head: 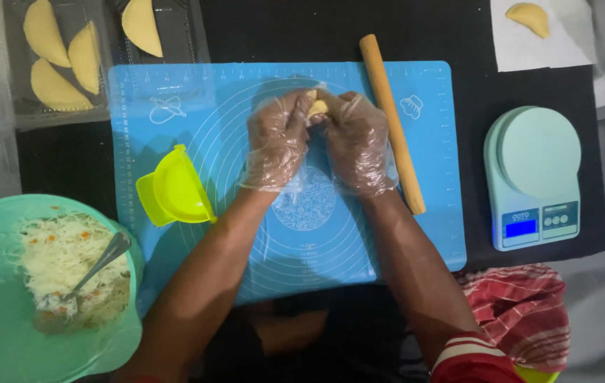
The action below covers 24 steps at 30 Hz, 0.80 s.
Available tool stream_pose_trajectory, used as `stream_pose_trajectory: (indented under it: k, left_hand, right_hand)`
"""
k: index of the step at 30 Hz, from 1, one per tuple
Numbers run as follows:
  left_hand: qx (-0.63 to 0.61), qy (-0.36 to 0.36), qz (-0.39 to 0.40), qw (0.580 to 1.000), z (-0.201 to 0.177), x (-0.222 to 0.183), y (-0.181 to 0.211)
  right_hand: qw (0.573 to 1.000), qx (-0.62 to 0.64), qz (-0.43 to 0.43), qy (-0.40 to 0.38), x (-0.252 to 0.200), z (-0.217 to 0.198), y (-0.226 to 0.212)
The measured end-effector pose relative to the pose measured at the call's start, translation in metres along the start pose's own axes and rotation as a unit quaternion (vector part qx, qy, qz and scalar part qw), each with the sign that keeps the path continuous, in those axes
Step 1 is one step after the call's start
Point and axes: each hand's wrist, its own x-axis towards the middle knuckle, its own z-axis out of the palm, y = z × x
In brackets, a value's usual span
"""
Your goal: Filling dough with a mixture, sealing it with a mold, and rolling out more dough.
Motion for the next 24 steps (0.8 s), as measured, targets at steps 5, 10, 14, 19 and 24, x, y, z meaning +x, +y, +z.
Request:
stream_pose_trajectory:
  k: [5,10,14,19,24]
  left_hand:
    - [0.132,-0.096,0.168,0.972,-0.014,-0.013,0.023]
    - [-0.062,-0.070,-0.017,0.996,-0.009,-0.017,0.024]
    - [-0.009,-0.027,0.024,0.999,0.004,0.008,-0.023]
    - [0.008,0.000,0.034,0.999,-0.003,-0.001,0.005]
    - [0.045,-0.002,-0.057,0.997,-0.004,0.001,-0.010]
  right_hand:
    - [0.986,0.124,0.104,0.033,-0.001,0.009,0.024]
    - [0.973,0.053,0.202,-0.099,0.009,0.001,0.015]
    - [0.989,0.107,0.023,-0.096,0.018,-0.053,-0.047]
    - [0.974,0.186,0.035,-0.125,0.013,-0.042,-0.034]
    - [0.973,0.208,0.034,-0.097,0.013,-0.039,-0.038]
